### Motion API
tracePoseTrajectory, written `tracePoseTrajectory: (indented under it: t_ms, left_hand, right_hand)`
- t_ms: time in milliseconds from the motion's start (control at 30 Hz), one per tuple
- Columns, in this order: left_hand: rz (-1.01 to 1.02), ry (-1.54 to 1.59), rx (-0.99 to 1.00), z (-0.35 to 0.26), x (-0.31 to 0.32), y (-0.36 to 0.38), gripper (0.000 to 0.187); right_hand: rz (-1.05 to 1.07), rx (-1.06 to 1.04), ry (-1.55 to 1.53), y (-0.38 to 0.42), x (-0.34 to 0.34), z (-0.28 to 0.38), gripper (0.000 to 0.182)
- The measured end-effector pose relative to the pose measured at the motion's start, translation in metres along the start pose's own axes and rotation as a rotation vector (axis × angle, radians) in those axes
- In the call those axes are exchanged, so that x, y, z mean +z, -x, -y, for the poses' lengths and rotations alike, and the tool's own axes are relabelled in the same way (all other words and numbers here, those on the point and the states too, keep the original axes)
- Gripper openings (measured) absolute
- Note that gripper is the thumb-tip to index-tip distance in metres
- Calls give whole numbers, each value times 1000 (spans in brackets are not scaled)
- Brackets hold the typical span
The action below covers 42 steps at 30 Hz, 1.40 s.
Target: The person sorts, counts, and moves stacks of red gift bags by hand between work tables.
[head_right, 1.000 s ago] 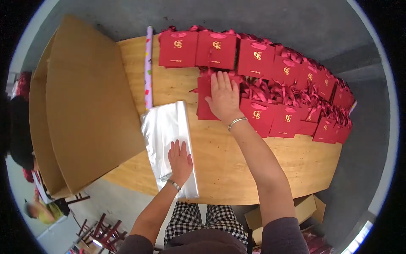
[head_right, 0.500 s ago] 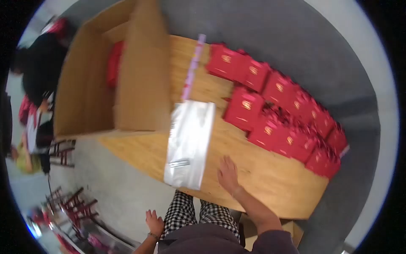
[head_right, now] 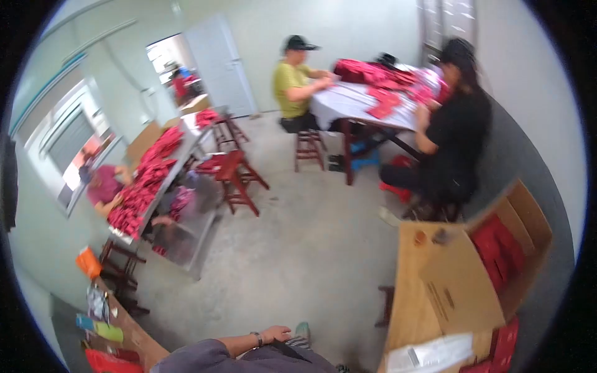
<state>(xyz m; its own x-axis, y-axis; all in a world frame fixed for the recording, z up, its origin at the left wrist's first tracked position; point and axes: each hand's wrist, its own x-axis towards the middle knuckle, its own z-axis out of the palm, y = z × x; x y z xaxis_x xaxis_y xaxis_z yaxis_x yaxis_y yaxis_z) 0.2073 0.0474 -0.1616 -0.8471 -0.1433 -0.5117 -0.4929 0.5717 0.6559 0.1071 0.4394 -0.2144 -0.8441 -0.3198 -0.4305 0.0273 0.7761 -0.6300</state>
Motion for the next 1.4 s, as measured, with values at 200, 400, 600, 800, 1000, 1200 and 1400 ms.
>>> tracePoseTrajectory:
  t_ms: [200,400,600,800,1000,1200,1400]
  left_hand:
    - [-587,118,-544,113,-111,71,45]
    - [-907,524,-670,152,-148,73,43]
    - [-1005,670,-669,179,-174,48,45]
    - [-1153,951,-886,269,-236,37,45]
    - [-1464,1248,-822,290,-330,41,46]
    - [-1514,1562,-807,311,-432,52,39]
    - [-1496,1678,-617,384,-585,62,35]
  right_hand:
    - [237,-321,184,-148,41,211,35]
    - [408,-468,353,-242,78,345,36]
    - [570,-345,636,-325,111,367,37]
    - [992,-905,1482,-499,160,341,38]
    - [677,-937,1127,-515,268,715,25]
    - [628,-1209,617,-505,447,991,29]
    - [676,-1265,338,-441,567,1151,49]
